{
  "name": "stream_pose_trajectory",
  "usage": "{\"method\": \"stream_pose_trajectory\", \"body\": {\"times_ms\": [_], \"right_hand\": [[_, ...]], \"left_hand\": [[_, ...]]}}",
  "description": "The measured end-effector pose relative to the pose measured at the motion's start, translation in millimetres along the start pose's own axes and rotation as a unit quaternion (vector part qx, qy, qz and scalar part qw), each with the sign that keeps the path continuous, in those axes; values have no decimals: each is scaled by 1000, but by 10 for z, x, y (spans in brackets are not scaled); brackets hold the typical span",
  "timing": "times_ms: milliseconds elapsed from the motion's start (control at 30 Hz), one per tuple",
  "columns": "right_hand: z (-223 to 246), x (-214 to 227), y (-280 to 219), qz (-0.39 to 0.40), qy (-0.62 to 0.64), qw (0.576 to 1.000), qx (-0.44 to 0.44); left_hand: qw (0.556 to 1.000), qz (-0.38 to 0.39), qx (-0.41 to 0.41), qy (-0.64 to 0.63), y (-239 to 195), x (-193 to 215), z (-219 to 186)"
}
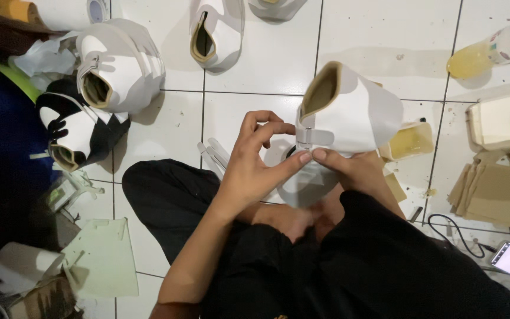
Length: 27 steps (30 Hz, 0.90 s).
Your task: The person sits on the floor and assembles white shoe uppers by attaching white straps. They use a brush to apply adhesive to the straps and then press them onto the shoe, repeating the process for multiple straps on different shoes.
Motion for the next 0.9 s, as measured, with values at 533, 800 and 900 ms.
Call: {"method": "stream_pose_trajectory", "body": {"times_ms": [533,800,900], "right_hand": [[-24,-80,52,85,50,995,2],[300,-383,-14,94,154,983,13],[166,-148,-25,54,105,993,6]], "left_hand": [[997,-68,4,32,-42,-90,399],[775,195,174,-576,-270,-1332,1728],[714,163,230,-641,-271,-1337,2421]]}}
Point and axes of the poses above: each hand's wrist, its own y-axis towards the middle knuckle, its own x-axis out of the back of the hand, z = x × y, the point moved 10 cm from there along y, towards the middle knuckle, and after that the axes turned 10 degrees about y, right-handed, at the moved point
